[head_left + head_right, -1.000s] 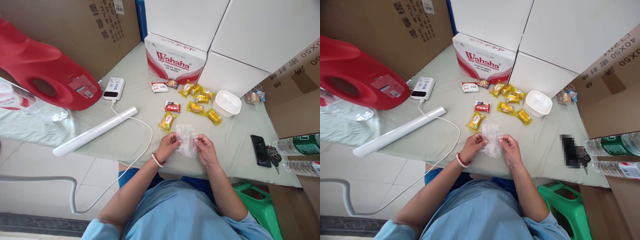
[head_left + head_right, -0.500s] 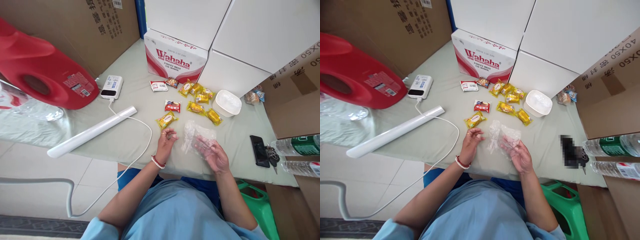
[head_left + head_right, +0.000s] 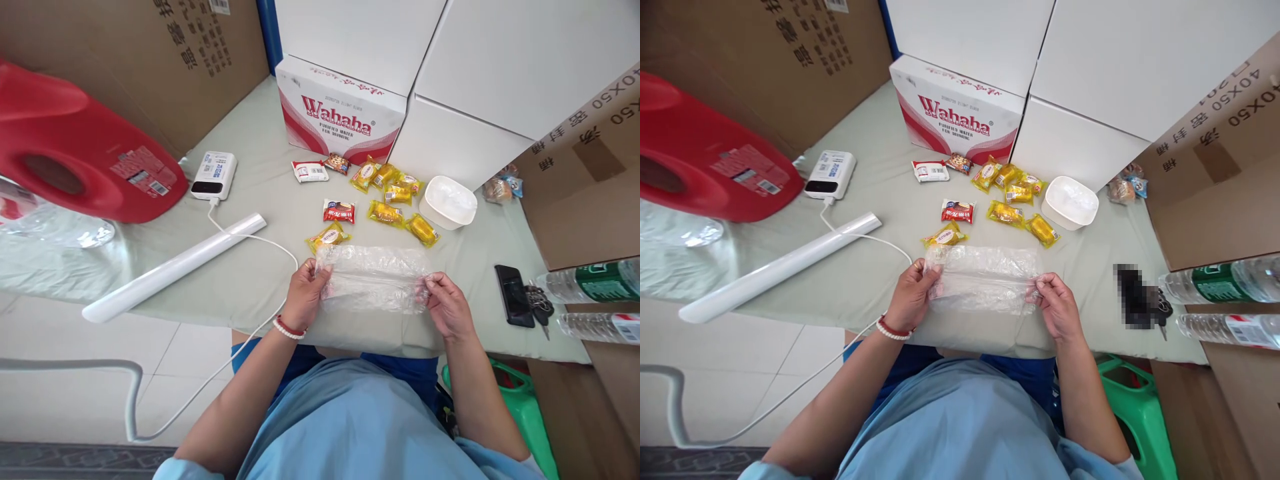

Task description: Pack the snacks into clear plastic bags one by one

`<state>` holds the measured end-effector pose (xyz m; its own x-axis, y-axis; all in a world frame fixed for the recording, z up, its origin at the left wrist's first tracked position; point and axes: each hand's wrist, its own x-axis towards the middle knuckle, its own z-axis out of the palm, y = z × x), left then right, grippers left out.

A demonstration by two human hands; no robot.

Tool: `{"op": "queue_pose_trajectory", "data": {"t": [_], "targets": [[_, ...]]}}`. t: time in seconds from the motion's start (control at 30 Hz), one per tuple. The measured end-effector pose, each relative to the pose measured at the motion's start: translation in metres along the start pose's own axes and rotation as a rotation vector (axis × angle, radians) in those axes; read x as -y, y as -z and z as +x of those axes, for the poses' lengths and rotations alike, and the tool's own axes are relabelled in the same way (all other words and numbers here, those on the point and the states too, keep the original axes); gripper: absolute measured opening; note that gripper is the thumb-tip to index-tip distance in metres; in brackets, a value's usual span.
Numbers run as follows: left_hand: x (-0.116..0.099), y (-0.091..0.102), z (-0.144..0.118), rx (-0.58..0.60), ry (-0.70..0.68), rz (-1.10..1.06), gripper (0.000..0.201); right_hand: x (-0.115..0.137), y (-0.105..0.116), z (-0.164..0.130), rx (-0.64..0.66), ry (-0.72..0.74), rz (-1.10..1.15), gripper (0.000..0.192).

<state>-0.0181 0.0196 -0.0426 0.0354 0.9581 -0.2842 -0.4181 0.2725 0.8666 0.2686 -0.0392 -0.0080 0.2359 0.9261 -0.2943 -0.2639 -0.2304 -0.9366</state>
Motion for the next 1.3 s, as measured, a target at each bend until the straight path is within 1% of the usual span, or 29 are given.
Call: {"op": "queue_pose_trajectory", "data": {"t": [0.1,0.17,0.23,0.27,0.33,0.37,0.4,0.47,0.5,0.53,0.57,0.6,0.67,0.77,0.87,0.97,1.03,1.1,1.2,1.23,1.3], "targets": [[-0.002,0.012,0.002,-0.058,-0.035,0.119,0.045,-0.007,0.010,0.003,-0.068,-0.022,-0.100,0.036],[-0.002,0.017,0.004,-0.135,-0.067,0.231,0.041,-0.010,0.012,0.005,-0.120,-0.012,-0.152,0.041],[-0.001,0.021,0.003,-0.234,-0.130,0.383,0.037,-0.011,0.013,0.007,-0.170,0.006,-0.190,0.045],[-0.001,0.022,0.001,-0.284,-0.185,0.478,0.035,-0.011,0.013,0.008,-0.192,0.014,-0.206,0.046],[-0.001,0.023,-0.008,-0.337,-0.373,0.686,0.028,-0.010,0.015,0.010,-0.219,0.020,-0.237,0.047],[-0.002,0.022,-0.013,-0.325,-0.502,0.785,0.024,-0.009,0.015,0.010,-0.227,0.020,-0.248,0.047],[-0.002,0.021,-0.019,-0.280,-0.640,0.871,0.019,-0.008,0.015,0.010,-0.231,0.021,-0.257,0.046],[-0.003,0.017,-0.030,-0.114,-0.884,0.989,0.015,-0.007,0.016,0.010,-0.234,0.023,-0.269,0.046],[-0.002,0.015,-0.034,-0.019,-0.967,1.026,0.016,-0.006,0.016,0.010,-0.235,0.024,-0.275,0.046],[-0.001,0.013,-0.036,0.068,-1.017,1.053,0.020,-0.006,0.016,0.009,-0.238,0.026,-0.281,0.046],[0.001,0.012,-0.037,0.140,-1.032,1.077,0.024,-0.006,0.016,0.008,-0.242,0.029,-0.288,0.046],[0.003,0.011,-0.036,0.194,-1.017,1.099,0.028,-0.006,0.017,0.008,-0.248,0.031,-0.293,0.046],[0.008,0.012,-0.033,0.250,-0.937,1.137,0.035,-0.005,0.017,0.006,-0.258,0.032,-0.298,0.046],[0.016,0.015,-0.028,0.262,-0.834,1.152,0.040,-0.007,0.020,0.006,-0.264,0.028,-0.298,0.046],[0.019,0.017,-0.028,0.238,-0.815,1.127,0.038,-0.008,0.024,0.005,-0.261,0.026,-0.305,0.045],[0.018,0.016,-0.030,0.210,-0.802,1.050,0.039,-0.010,0.027,0.004,-0.265,0.028,-0.314,0.044],[0.016,0.013,-0.031,0.220,-0.773,1.020,0.032,-0.010,0.029,0.003,-0.263,0.033,-0.320,0.044],[0.015,0.010,-0.031,0.250,-0.753,1.074,0.026,-0.011,0.030,0.003,-0.259,0.038,-0.327,0.044],[0.018,0.004,-0.030,0.339,-0.786,1.253,0.046,-0.013,0.030,0.005,-0.247,0.039,-0.345,0.044],[0.020,0.002,-0.030,0.373,-0.800,1.300,0.044,-0.013,0.031,0.007,-0.244,0.042,-0.353,0.045],[0.023,-0.001,-0.028,0.419,-0.800,1.339,0.023,-0.013,0.033,0.008,-0.255,0.066,-0.378,0.047]]}}
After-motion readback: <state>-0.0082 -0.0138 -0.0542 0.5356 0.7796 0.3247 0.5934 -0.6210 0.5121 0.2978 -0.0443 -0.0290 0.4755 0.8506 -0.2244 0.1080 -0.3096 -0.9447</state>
